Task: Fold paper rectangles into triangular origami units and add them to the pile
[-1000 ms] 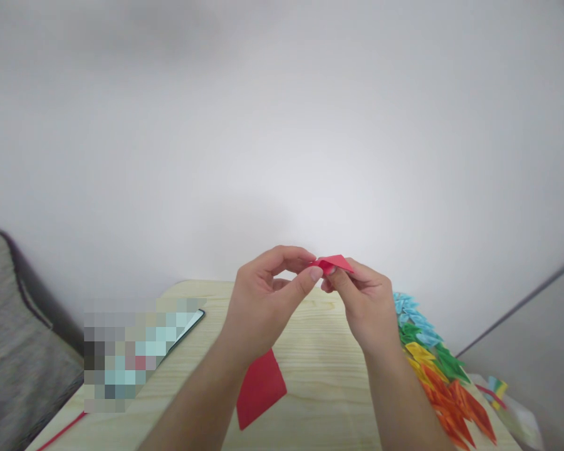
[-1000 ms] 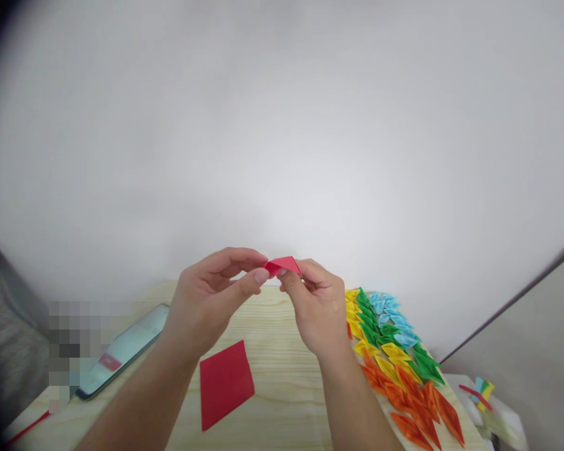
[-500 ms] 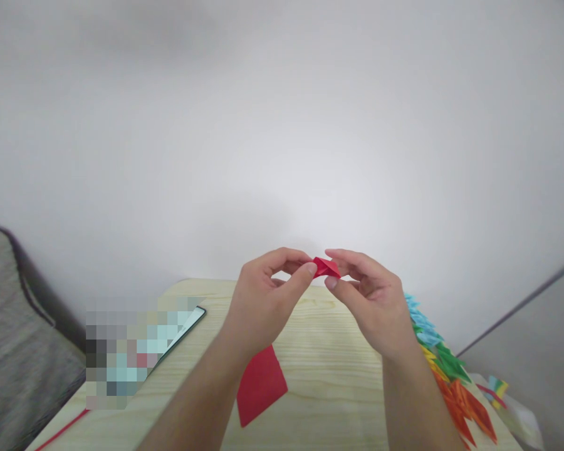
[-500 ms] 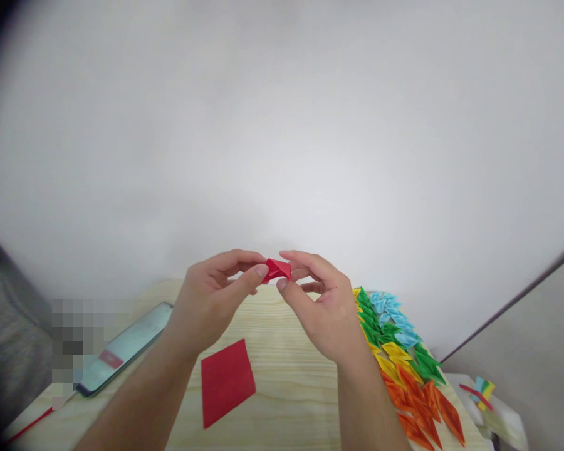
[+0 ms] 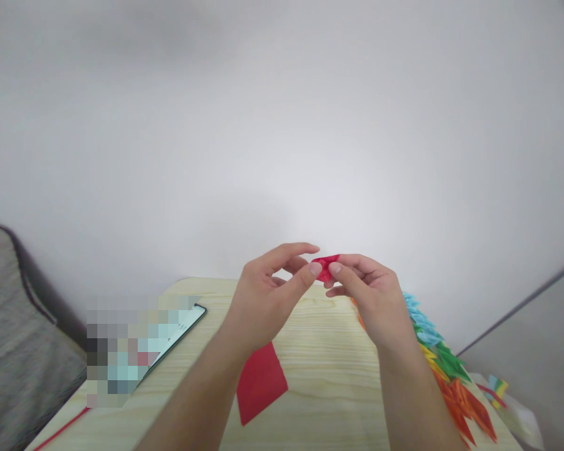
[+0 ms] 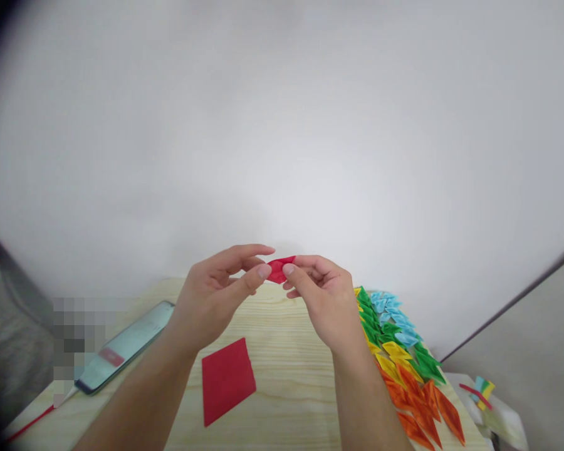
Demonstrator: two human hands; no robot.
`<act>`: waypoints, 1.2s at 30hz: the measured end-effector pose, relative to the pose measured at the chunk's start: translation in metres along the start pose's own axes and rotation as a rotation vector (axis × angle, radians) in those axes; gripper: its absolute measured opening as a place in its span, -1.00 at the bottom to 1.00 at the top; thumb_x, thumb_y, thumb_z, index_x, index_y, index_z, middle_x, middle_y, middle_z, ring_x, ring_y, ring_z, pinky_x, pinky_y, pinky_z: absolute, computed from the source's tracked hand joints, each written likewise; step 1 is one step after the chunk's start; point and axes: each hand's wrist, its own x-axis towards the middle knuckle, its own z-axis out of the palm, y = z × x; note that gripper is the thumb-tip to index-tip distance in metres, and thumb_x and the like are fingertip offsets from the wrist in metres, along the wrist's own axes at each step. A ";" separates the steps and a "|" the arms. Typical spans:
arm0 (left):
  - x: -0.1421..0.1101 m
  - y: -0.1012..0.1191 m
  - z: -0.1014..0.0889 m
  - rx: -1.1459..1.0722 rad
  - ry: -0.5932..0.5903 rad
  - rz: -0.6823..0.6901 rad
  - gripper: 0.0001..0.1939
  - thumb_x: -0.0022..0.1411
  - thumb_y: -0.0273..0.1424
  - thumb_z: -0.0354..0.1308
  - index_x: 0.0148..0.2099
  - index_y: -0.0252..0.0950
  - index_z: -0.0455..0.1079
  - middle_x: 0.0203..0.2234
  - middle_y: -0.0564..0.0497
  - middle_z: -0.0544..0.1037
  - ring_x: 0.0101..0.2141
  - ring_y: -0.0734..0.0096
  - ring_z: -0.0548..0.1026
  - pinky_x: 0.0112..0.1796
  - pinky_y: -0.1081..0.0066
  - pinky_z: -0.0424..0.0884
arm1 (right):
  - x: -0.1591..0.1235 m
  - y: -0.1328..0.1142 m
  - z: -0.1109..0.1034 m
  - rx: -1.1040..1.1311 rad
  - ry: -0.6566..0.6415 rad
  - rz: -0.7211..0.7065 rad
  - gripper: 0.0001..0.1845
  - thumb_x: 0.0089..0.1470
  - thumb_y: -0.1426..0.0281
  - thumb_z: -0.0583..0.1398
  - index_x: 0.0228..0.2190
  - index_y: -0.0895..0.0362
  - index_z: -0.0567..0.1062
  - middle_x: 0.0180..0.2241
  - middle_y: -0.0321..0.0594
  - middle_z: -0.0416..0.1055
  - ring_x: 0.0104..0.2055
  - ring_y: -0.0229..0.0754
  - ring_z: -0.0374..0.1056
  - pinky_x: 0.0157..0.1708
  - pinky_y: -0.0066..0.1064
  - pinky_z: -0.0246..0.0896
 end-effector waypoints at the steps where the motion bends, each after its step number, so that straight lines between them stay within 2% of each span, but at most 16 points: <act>1: 0.000 0.000 0.000 0.009 -0.001 0.006 -0.69 0.26 -0.20 0.36 0.04 -0.10 0.60 -0.32 0.02 0.64 -0.38 0.41 0.55 -0.49 0.50 0.44 | 0.000 0.000 0.000 0.010 0.001 0.004 -0.74 0.08 0.21 0.44 -0.24 0.10 0.68 -0.34 -0.19 0.66 -0.36 -0.19 0.49 -0.34 -0.36 0.50; 4: 0.000 -0.001 -0.001 0.075 -0.011 0.051 -0.70 0.22 -0.27 0.39 0.02 -0.10 0.60 -0.27 0.01 0.65 -0.28 0.35 0.59 -0.42 0.49 0.52 | -0.001 -0.002 0.000 0.019 0.007 0.007 -0.72 0.07 0.20 0.45 -0.25 0.10 0.66 -0.36 -0.20 0.65 -0.37 -0.20 0.49 -0.34 -0.37 0.49; 8: 0.000 -0.003 -0.003 0.191 -0.030 0.111 -0.73 0.22 -0.37 0.37 -0.02 -0.10 0.54 -0.20 0.04 0.65 -0.27 0.36 0.61 -0.39 0.46 0.55 | -0.001 -0.003 0.000 -0.035 0.007 -0.005 -0.70 0.07 0.17 0.45 -0.26 0.12 0.64 -0.34 -0.18 0.66 -0.39 -0.20 0.48 -0.36 -0.37 0.47; 15: 0.001 0.000 -0.006 0.337 -0.128 0.100 -0.84 0.27 -0.34 0.30 -0.08 -0.09 0.50 -0.27 0.11 0.63 -0.29 0.39 0.60 -0.37 0.43 0.52 | 0.001 0.000 0.000 -0.086 -0.040 -0.012 -0.70 0.09 0.15 0.44 -0.29 0.11 0.60 -0.36 -0.21 0.64 -0.39 -0.21 0.46 -0.34 -0.36 0.47; 18: 0.002 0.000 -0.007 0.353 -0.121 0.081 -0.83 0.28 -0.35 0.29 -0.07 -0.07 0.47 -0.25 0.15 0.62 -0.27 0.41 0.59 -0.35 0.43 0.51 | -0.002 -0.002 0.000 -0.122 -0.059 -0.040 -0.69 0.13 0.18 0.41 -0.14 0.05 0.57 -0.29 -0.20 0.64 -0.33 -0.17 0.49 -0.32 -0.34 0.46; 21: 0.002 -0.001 -0.007 0.385 -0.105 0.090 -0.83 0.30 -0.35 0.28 -0.06 -0.05 0.45 -0.23 0.19 0.62 -0.25 0.42 0.58 -0.31 0.41 0.51 | -0.005 -0.005 -0.003 -0.260 -0.041 -0.170 -0.59 0.20 0.29 0.36 0.07 -0.09 0.49 -0.09 -0.20 0.61 -0.15 -0.10 0.52 -0.22 -0.27 0.48; 23: 0.002 -0.001 -0.008 0.397 -0.115 0.094 -0.84 0.31 -0.34 0.26 -0.07 -0.04 0.45 -0.23 0.20 0.62 -0.23 0.43 0.58 -0.30 0.40 0.50 | -0.008 -0.008 -0.005 -0.428 -0.038 -0.320 -0.60 0.19 0.40 0.33 0.05 -0.14 0.52 0.10 -0.21 0.50 0.04 -0.05 0.47 -0.07 -0.18 0.47; 25: 0.002 -0.001 -0.009 0.410 -0.133 0.095 -0.86 0.32 -0.33 0.25 -0.07 -0.04 0.45 -0.22 0.20 0.62 -0.22 0.42 0.57 -0.29 0.40 0.50 | -0.009 -0.009 -0.007 -0.604 -0.056 -0.469 -0.63 0.16 0.50 0.31 -0.05 -0.13 0.59 0.22 -0.24 0.38 0.21 0.00 0.36 0.12 -0.10 0.38; 28: 0.002 -0.002 -0.011 0.432 -0.164 0.100 -0.87 0.32 -0.33 0.25 -0.08 -0.05 0.44 -0.24 0.20 0.62 -0.22 0.42 0.56 -0.30 0.39 0.50 | -0.010 -0.010 -0.007 -0.774 -0.089 -0.592 -0.70 0.16 0.54 0.30 -0.16 -0.10 0.64 0.24 -0.26 0.35 0.28 0.02 0.29 0.27 -0.03 0.23; 32: 0.002 -0.002 -0.012 0.444 -0.192 0.104 -0.85 0.31 -0.41 0.21 -0.08 -0.06 0.43 -0.25 0.19 0.61 -0.22 0.42 0.56 -0.29 0.39 0.50 | -0.010 -0.011 -0.006 -0.843 -0.106 -0.642 -0.79 0.22 0.50 0.29 -0.21 -0.08 0.64 0.19 -0.23 0.40 0.26 0.01 0.31 0.24 -0.05 0.25; 36: 0.001 -0.002 -0.011 0.418 -0.196 0.105 -0.84 0.32 -0.45 0.19 -0.09 -0.07 0.43 -0.24 0.18 0.60 -0.21 0.42 0.56 -0.28 0.38 0.50 | -0.011 -0.013 -0.006 -0.869 -0.155 -0.642 -0.80 0.25 0.50 0.27 -0.19 -0.05 0.62 0.19 -0.22 0.39 0.26 0.00 0.29 0.22 -0.08 0.26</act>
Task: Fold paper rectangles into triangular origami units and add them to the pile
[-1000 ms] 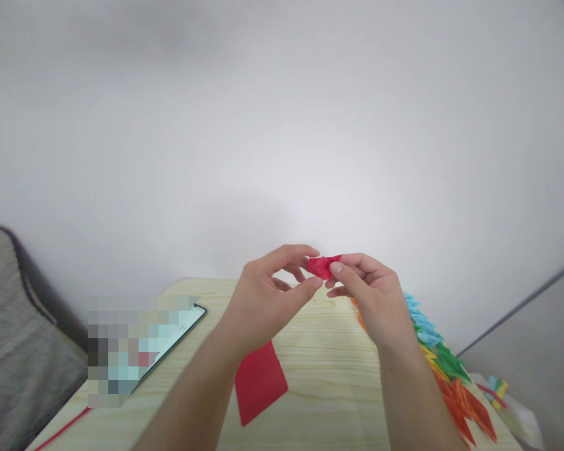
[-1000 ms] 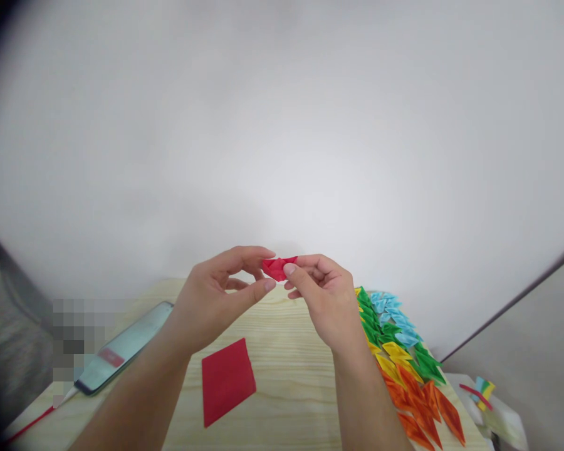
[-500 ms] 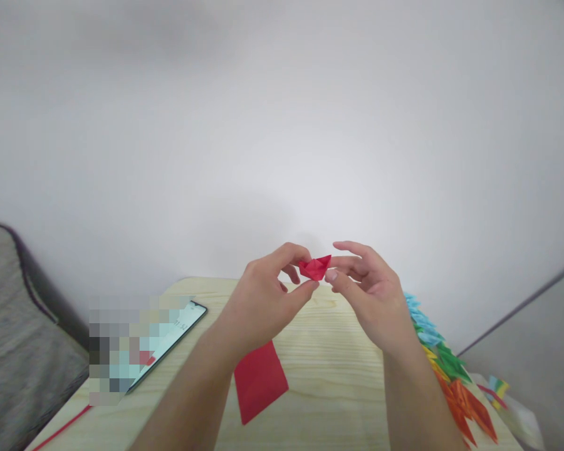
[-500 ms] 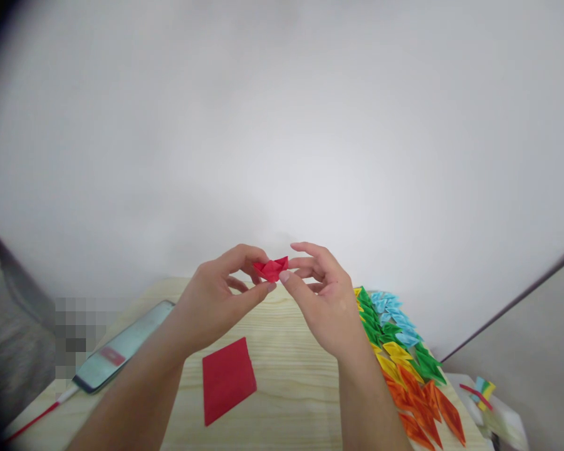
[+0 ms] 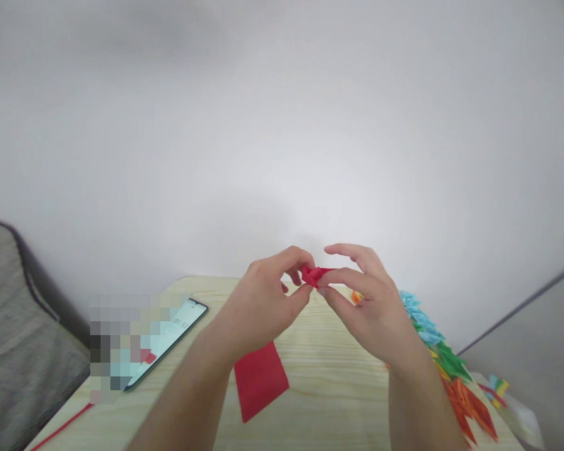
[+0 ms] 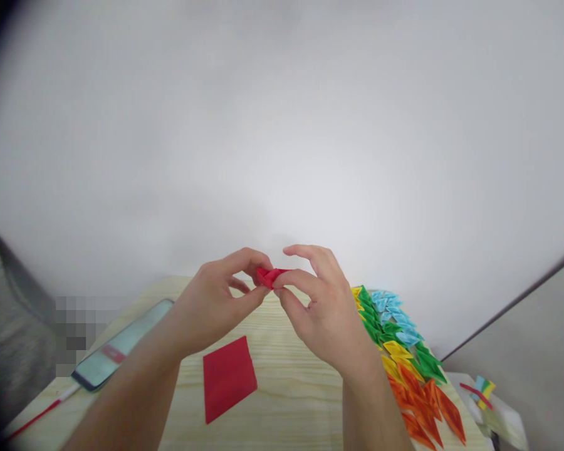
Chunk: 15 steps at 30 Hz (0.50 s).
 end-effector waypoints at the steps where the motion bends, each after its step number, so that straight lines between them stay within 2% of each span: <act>1: 0.000 0.000 0.000 -0.007 -0.002 0.003 -0.84 0.32 -0.46 0.18 -0.10 -0.07 0.43 -0.25 0.18 0.60 -0.21 0.42 0.56 -0.27 0.38 0.51 | 0.000 -0.001 0.000 0.002 -0.012 0.001 -0.79 0.25 0.51 0.26 -0.19 -0.05 0.61 0.19 -0.22 0.39 0.27 0.00 0.28 0.23 -0.08 0.25; 9: 0.001 0.000 0.002 -0.106 0.014 0.005 -0.84 0.31 -0.49 0.18 -0.11 -0.11 0.42 -0.24 0.18 0.59 -0.19 0.45 0.57 -0.21 0.40 0.54 | -0.001 -0.002 0.000 0.078 -0.059 0.055 -0.83 0.30 0.48 0.23 -0.16 -0.04 0.57 0.17 -0.22 0.40 0.26 -0.05 0.29 0.24 -0.13 0.24; 15: 0.001 0.002 0.003 -0.166 0.012 0.002 -0.84 0.31 -0.50 0.19 -0.12 -0.13 0.43 -0.25 0.16 0.59 -0.19 0.45 0.57 -0.18 0.42 0.55 | 0.001 -0.004 0.000 0.156 -0.059 0.074 -0.85 0.31 0.49 0.22 -0.20 0.00 0.55 0.01 -0.19 0.49 0.11 -0.07 0.41 0.14 -0.17 0.32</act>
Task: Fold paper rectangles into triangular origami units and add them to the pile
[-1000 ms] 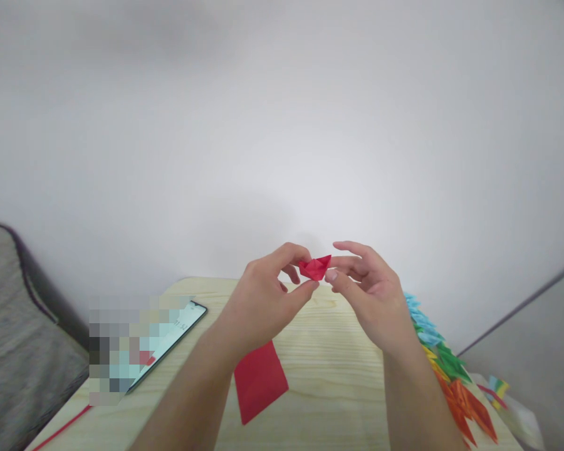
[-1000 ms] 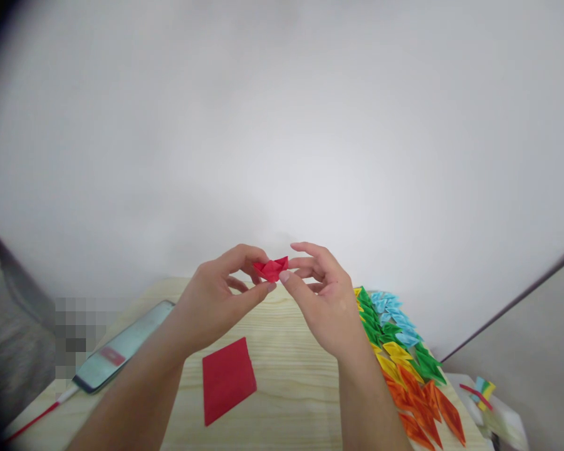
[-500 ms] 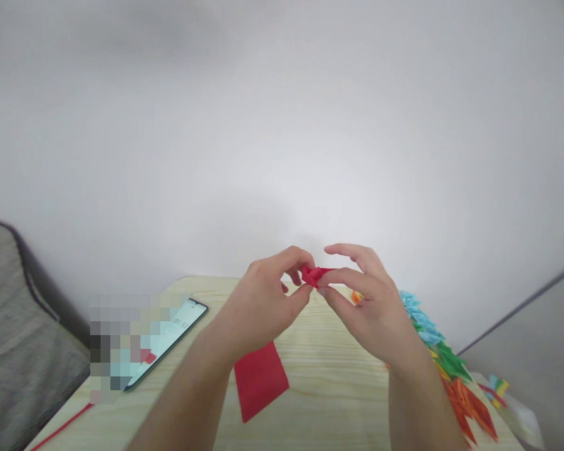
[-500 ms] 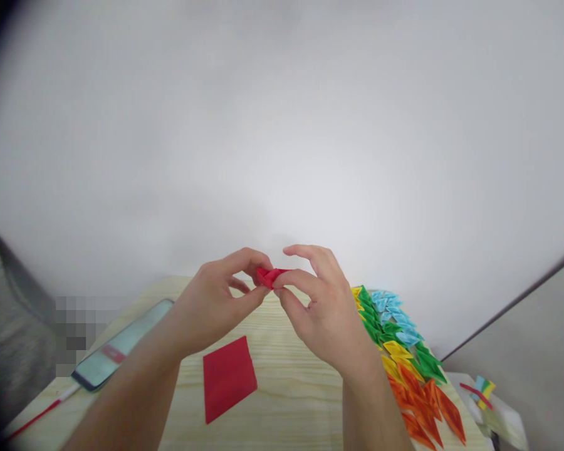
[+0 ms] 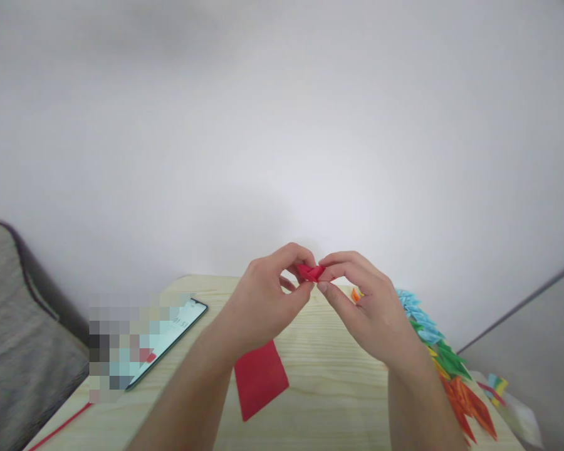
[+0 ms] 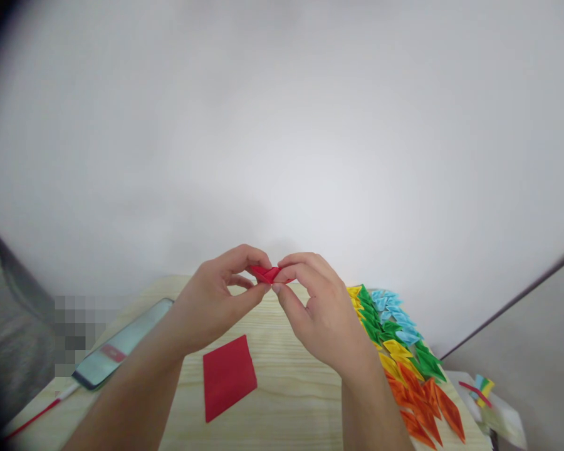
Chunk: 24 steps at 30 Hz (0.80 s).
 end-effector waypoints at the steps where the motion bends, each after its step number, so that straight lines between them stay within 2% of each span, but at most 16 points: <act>1: 0.000 0.000 0.000 -0.006 -0.001 0.003 -0.83 0.30 -0.51 0.19 -0.12 -0.13 0.43 -0.24 0.16 0.59 -0.18 0.44 0.57 -0.17 0.41 0.55 | 0.001 -0.001 0.000 0.012 0.002 0.000 -0.85 0.31 0.50 0.22 -0.20 0.00 0.54 -0.02 -0.20 0.50 0.08 -0.08 0.43 0.11 -0.19 0.33; 6: 0.000 0.000 0.000 -0.024 0.010 0.023 -0.81 0.31 -0.53 0.18 -0.11 -0.13 0.43 -0.24 0.15 0.58 -0.18 0.44 0.57 -0.18 0.42 0.54 | 0.001 -0.004 0.001 0.076 0.030 0.029 -0.85 0.30 0.52 0.22 -0.23 0.02 0.53 -0.10 -0.25 0.54 -0.02 -0.14 0.46 0.03 -0.24 0.36; 14: -0.002 0.001 -0.001 -0.050 0.028 0.042 -0.91 0.32 -0.46 0.24 -0.15 -0.15 0.48 -0.27 0.14 0.59 -0.21 0.45 0.55 -0.18 0.41 0.55 | 0.000 -0.004 0.002 0.127 0.102 0.090 -0.89 0.26 0.50 0.27 -0.26 0.02 0.57 -0.16 -0.27 0.57 -0.07 -0.14 0.48 -0.02 -0.26 0.35; 24: -0.002 0.002 -0.004 -0.097 0.010 0.031 -0.96 0.34 -0.45 0.23 -0.20 -0.20 0.49 -0.29 0.10 0.62 -0.21 0.41 0.58 -0.11 0.34 0.56 | -0.002 0.000 0.006 0.262 0.134 0.179 -0.96 0.25 0.41 0.30 -0.30 0.05 0.58 -0.20 -0.19 0.58 -0.11 -0.06 0.50 -0.04 -0.17 0.40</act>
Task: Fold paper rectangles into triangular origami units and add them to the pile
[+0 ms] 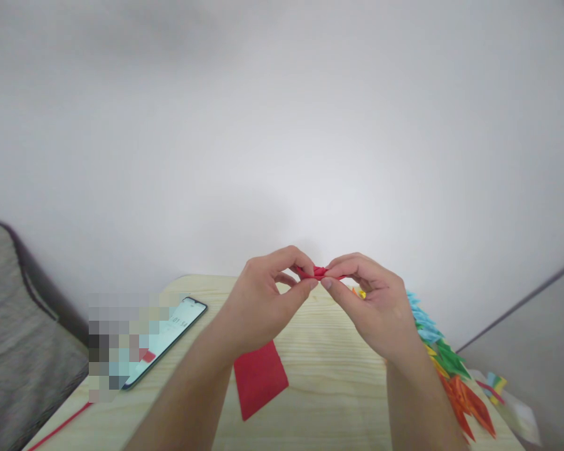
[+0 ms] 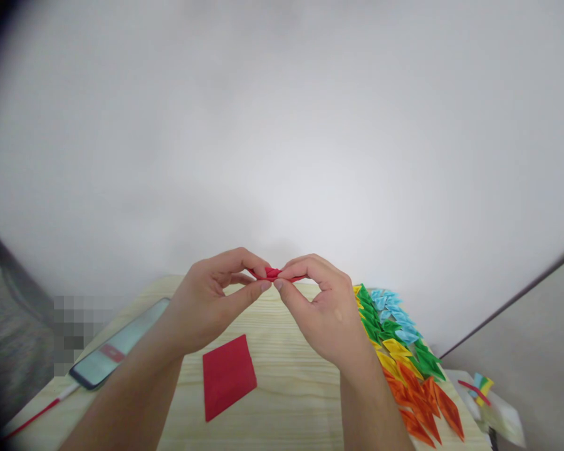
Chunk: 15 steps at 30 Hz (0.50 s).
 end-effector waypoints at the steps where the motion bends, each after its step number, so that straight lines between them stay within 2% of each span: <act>1: 0.000 0.000 0.000 -0.006 0.004 0.003 -0.96 0.34 -0.45 0.24 -0.21 -0.20 0.48 -0.29 0.11 0.62 -0.22 0.42 0.58 -0.11 0.35 0.56 | 0.000 0.000 0.000 0.001 0.000 0.006 -0.96 0.24 0.41 0.30 -0.30 0.05 0.58 -0.20 -0.20 0.58 -0.11 -0.07 0.51 -0.05 -0.17 0.40; 7: -0.001 0.000 0.003 0.055 0.041 0.024 -0.92 0.32 -0.44 0.26 -0.14 -0.16 0.48 -0.26 0.13 0.61 -0.21 0.43 0.58 -0.17 0.40 0.56 | 0.001 -0.002 0.001 0.045 0.028 0.030 -0.97 0.22 0.40 0.33 -0.27 0.05 0.57 -0.21 -0.21 0.57 -0.16 -0.09 0.51 -0.10 -0.20 0.46; 11: 0.000 -0.001 0.004 0.138 0.060 0.047 -0.82 0.31 -0.47 0.24 -0.06 -0.13 0.45 -0.22 0.12 0.62 -0.23 0.42 0.59 -0.24 0.41 0.55 | 0.001 -0.004 0.001 0.040 0.021 0.020 -0.90 0.19 0.42 0.34 -0.22 0.04 0.57 -0.12 -0.18 0.58 -0.16 -0.10 0.52 -0.09 -0.18 0.49; 15: -0.001 -0.003 0.005 0.288 0.095 0.094 -0.80 0.32 -0.54 0.16 -0.07 -0.14 0.42 -0.25 0.13 0.61 -0.29 0.44 0.56 -0.28 0.42 0.48 | 0.000 -0.004 0.000 0.017 0.002 0.041 -0.79 0.19 0.39 0.34 -0.11 0.00 0.56 -0.10 -0.21 0.59 -0.20 -0.13 0.52 -0.12 -0.20 0.50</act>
